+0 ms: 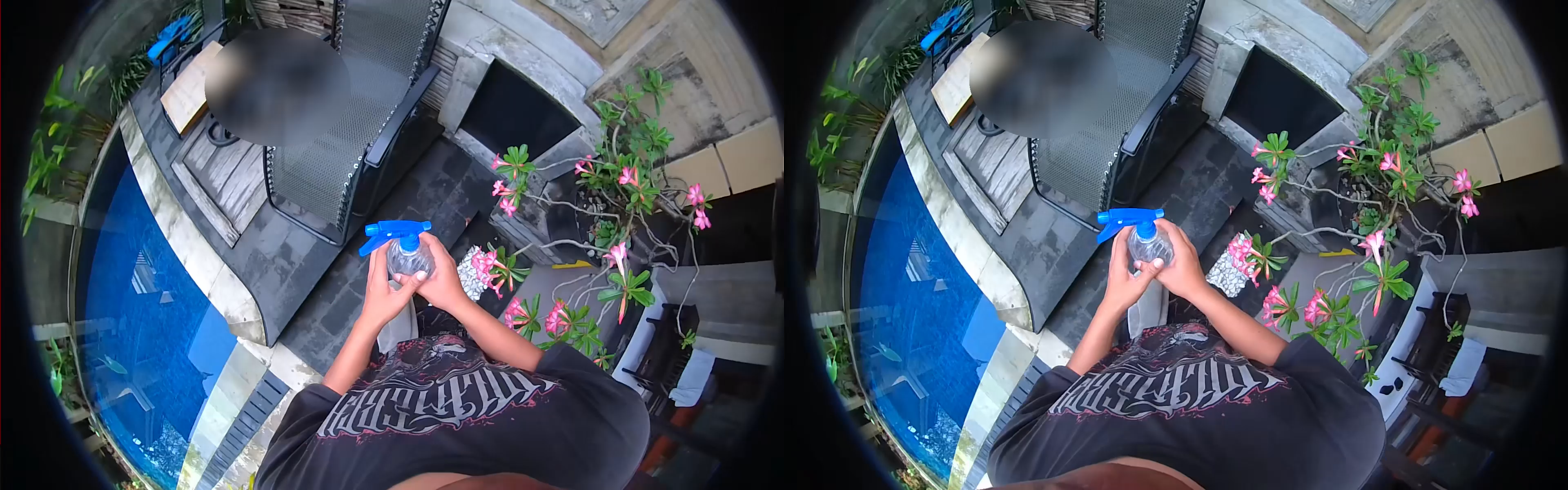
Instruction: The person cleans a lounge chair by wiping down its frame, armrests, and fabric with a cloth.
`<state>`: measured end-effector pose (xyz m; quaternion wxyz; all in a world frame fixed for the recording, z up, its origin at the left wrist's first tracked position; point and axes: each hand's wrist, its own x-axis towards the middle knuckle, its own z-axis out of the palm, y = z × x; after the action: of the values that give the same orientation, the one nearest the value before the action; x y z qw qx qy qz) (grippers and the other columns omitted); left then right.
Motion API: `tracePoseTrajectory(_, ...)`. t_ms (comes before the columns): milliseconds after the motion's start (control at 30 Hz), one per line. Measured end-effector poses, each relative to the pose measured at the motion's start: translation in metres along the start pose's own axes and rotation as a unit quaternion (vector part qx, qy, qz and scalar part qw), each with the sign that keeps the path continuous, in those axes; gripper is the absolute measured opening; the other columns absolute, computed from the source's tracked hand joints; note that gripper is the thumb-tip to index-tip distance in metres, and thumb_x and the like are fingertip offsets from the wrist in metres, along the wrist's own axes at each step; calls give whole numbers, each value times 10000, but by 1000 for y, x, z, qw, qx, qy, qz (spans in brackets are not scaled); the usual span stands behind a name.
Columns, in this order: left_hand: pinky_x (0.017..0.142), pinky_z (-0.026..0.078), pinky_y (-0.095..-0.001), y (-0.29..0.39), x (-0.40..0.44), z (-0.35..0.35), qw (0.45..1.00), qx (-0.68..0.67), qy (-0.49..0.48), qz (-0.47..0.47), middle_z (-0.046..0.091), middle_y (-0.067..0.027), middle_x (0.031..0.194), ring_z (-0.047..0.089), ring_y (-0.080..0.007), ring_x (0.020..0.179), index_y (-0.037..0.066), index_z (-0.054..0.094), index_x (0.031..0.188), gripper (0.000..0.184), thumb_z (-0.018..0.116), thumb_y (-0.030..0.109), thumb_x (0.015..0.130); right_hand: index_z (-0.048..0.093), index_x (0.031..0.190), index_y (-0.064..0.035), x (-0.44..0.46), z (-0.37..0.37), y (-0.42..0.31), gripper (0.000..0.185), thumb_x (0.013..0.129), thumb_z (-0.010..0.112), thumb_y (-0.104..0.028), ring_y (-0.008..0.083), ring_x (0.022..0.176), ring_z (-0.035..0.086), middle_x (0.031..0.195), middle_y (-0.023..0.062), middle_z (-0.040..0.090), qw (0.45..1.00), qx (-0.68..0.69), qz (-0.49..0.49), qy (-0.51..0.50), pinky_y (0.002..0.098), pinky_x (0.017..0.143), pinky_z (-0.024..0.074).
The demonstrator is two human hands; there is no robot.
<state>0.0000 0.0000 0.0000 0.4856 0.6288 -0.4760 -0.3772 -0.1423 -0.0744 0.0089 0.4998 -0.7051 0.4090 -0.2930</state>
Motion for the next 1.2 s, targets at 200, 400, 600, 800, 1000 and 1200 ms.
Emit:
tracePoseTrajectory(200, 1167, 359, -468, 45, 107, -34, 995, -95, -12, 12, 432, -208, 1536, 413, -352, 1447, 27, 341, 1540, 822, 781, 298, 900, 509, 1407, -16, 110, -27, -19, 837, 708, 916, -228, 297, 1203, 652, 1257, 191, 671, 998, 50, -14, 42, 402, 1041, 493)
tracePoseTrajectory(400, 1152, 374, -470, 42, 191, -51, 992, -15, -29, -123, 519, -188, 1476, 473, -342, 1403, 47, 456, 1479, 693, 778, 282, 911, 500, 1403, -27, 226, -71, 49, 845, 687, 914, -194, 274, 1185, 651, 1259, 174, 666, 979, 103, 2, 177, 391, 1031, 491)
tracePoseTrajectory(600, 1045, 459, -401, -21, 275, -32, 963, 47, 46, -263, 637, -138, 1328, 616, -247, 1223, 29, 569, 1351, 512, 765, 252, 934, 522, 1383, -19, 393, -180, 107, 799, 701, 908, -178, 253, 1195, 633, 1289, 165, 647, 972, 41, -12, 230, 379, 1021, 487)
tracePoseTrajectory(800, 1036, 476, -408, 30, 403, 49, 961, 2, 34, -275, 653, -161, 1306, 627, -271, 1211, 10, 569, 1349, 564, 758, 331, 925, 531, 1372, -1, 580, -296, 176, 814, 707, 920, -263, 307, 1181, 631, 1274, 180, 642, 926, -56, -8, 373, 411, 1011, 478)
tracePoseTrajectory(1000, 1026, 496, -425, 37, 466, 73, 947, 92, 26, -307, 663, -235, 1269, 627, -372, 1231, 7, 592, 1308, 583, 752, 391, 899, 502, 1390, -7, 734, -370, 266, 897, 686, 927, -365, 389, 1244, 584, 1343, 217, 600, 908, -144, 16, 392, 457, 1058, 444)
tracePoseTrajectory(1200, 1033, 486, -463, 6, 463, 63, 879, 239, -32, -412, 615, -291, 1314, 601, -432, 1229, 15, 547, 1373, 718, 716, 510, 881, 494, 1386, 4, 807, -377, 317, 917, 687, 927, -402, 402, 1296, 538, 1376, 228, 570, 913, -145, 15, 381, 463, 1092, 418)
